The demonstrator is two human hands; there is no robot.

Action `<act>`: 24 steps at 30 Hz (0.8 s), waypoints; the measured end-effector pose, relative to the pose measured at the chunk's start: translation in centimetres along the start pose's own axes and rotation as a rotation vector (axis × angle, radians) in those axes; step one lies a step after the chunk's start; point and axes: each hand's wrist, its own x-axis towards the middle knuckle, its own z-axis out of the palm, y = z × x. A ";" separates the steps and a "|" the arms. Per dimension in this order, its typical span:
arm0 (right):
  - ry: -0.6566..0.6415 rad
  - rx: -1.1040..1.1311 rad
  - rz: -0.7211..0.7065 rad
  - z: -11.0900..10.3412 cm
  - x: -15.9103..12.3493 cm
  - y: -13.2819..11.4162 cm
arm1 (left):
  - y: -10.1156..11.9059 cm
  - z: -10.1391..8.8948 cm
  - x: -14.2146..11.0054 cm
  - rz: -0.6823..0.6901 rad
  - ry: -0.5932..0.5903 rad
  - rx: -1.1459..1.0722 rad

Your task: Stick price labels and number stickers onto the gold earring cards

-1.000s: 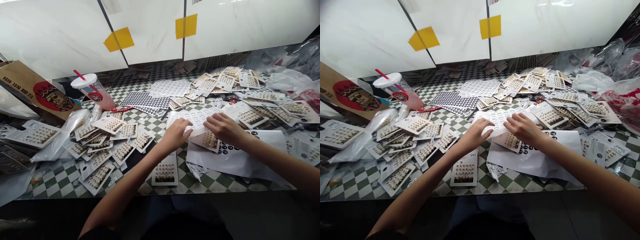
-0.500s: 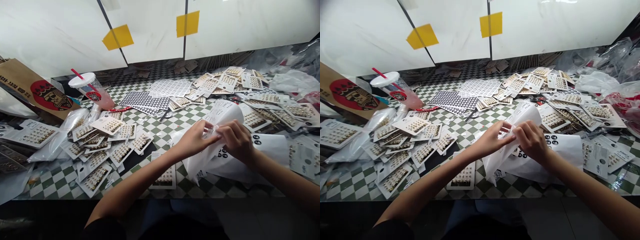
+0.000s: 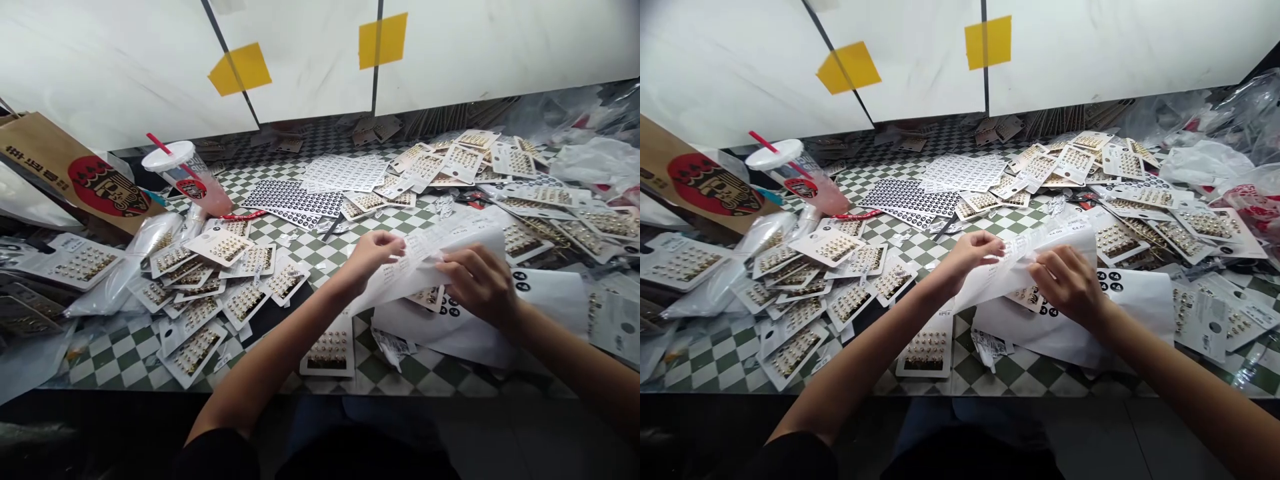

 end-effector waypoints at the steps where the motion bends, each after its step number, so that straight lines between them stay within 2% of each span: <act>1: -0.001 -0.005 0.010 0.0 -0.1 0.1 | 0.0 -0.2 -0.2 0.035 0.092 0.057; 2: -0.003 -0.010 0.021 0.0 -0.2 0.2 | 0.0 -0.4 -0.5 0.090 0.151 0.129; 3: -0.007 -0.018 0.025 0.0 -0.2 0.2 | 0.1 -0.5 -1.0 0.156 0.154 0.204; 7: -0.040 -0.022 -0.063 -0.1 0.2 -0.5 | 0.1 -0.2 -2.6 0.382 -0.071 0.413; 9: -0.043 -0.012 -0.101 -0.4 0.6 -1.2 | 0.0 0.1 -2.8 0.439 -0.098 0.470; 12: -0.043 0.008 -0.107 -0.8 1.1 -2.0 | -0.1 0.2 -2.2 0.429 -0.074 0.494; 14: -0.068 0.030 -0.081 -0.9 1.3 -2.1 | 0.0 -0.3 -1.8 0.402 0.015 0.480; 17: -0.116 0.042 0.062 -0.6 1.1 -1.5 | 0.6 -1.8 -2.0 0.448 0.313 0.442; 19: -0.200 -0.001 0.183 -0.1 0.7 -0.9 | 0.9 -3.2 -3.1 0.605 0.545 0.494; 21: -0.346 -0.039 0.249 0.1 0.3 -0.6 | 0.4 -4.3 -5.0 0.838 0.735 0.656; 23: -0.484 0.028 0.248 0.0 -0.2 -0.7 | -0.9 -5.0 -7.7 1.040 0.828 0.893; 24: -0.511 0.106 0.236 -0.2 -0.4 -1.1 | -1.9 -5.2 -9.0 1.099 0.819 1.019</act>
